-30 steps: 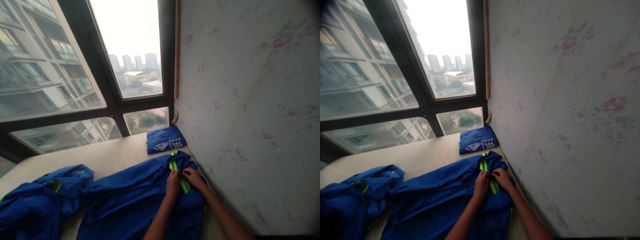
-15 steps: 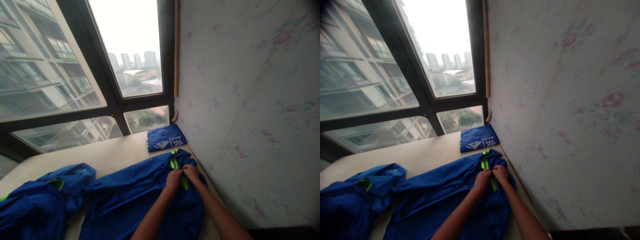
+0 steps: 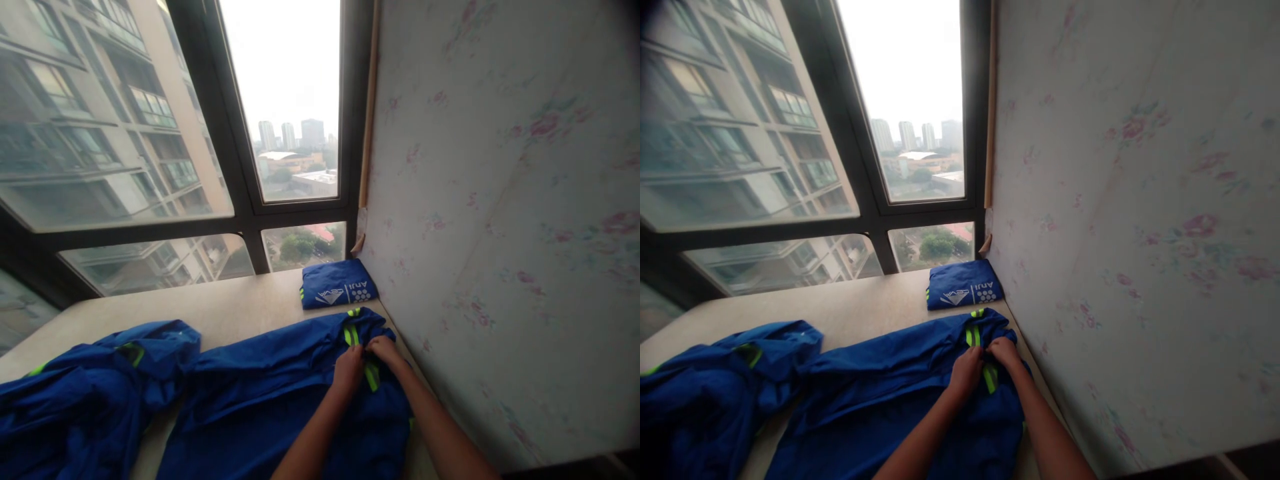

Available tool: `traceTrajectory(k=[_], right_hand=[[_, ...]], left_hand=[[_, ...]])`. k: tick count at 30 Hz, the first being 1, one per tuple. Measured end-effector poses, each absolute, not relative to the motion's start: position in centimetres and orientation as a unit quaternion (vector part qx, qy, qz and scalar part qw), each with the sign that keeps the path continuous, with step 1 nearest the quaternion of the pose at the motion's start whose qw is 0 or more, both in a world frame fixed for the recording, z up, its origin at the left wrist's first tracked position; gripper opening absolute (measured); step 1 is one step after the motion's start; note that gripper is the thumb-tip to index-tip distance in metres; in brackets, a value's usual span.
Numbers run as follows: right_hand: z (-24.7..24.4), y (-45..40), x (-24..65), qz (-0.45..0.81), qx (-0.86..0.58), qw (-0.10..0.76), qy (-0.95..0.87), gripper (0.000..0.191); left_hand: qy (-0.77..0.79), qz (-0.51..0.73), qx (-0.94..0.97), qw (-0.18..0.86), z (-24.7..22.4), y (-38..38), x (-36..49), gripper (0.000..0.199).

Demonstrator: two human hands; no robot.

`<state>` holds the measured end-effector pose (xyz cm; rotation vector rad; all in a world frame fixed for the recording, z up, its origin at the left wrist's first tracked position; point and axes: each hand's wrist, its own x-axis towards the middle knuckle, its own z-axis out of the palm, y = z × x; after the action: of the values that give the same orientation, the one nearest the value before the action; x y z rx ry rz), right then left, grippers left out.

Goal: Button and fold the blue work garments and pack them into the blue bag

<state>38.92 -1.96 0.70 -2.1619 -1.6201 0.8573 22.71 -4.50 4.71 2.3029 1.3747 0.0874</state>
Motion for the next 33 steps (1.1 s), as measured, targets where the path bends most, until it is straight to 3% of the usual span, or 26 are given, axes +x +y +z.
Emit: traceTrajectory(k=[5,11,14,19,22,28,33], right_hand=[[1.2,-1.2,39.1,0.324,-0.733,0.090,-0.591,0.049],[1.9,-0.2,38.4,0.282,-0.751,0.035,-0.596,0.023],[2.0,0.1,38.0,0.259,-0.767,0.024,-0.587,0.019],[2.0,0.5,37.9,0.194,-0.792,0.032,-0.578,0.037],[1.9,0.3,38.3,0.179,-0.791,0.034,-0.585,0.040],[0.6,-0.7,39.1,0.166,-0.779,0.036,-0.603,0.050],[0.3,-0.9,40.3,0.182,-0.759,0.034,-0.624,0.056]], left_hand=[[0.544,0.054,0.804,0.232,4.4,-4.9,23.1,0.034],[0.499,0.029,0.830,0.247,4.7,-2.4,23.5,0.030],[0.449,0.020,0.859,0.244,4.9,-2.5,23.4,0.029],[0.316,-0.011,0.914,0.253,4.0,-8.6,23.3,0.012],[0.275,0.017,0.933,0.232,3.4,-12.7,22.2,0.012],[0.504,0.194,0.815,0.208,4.7,-13.9,12.4,0.022],[0.699,0.234,0.675,0.047,6.1,-13.8,-1.2,0.037]])
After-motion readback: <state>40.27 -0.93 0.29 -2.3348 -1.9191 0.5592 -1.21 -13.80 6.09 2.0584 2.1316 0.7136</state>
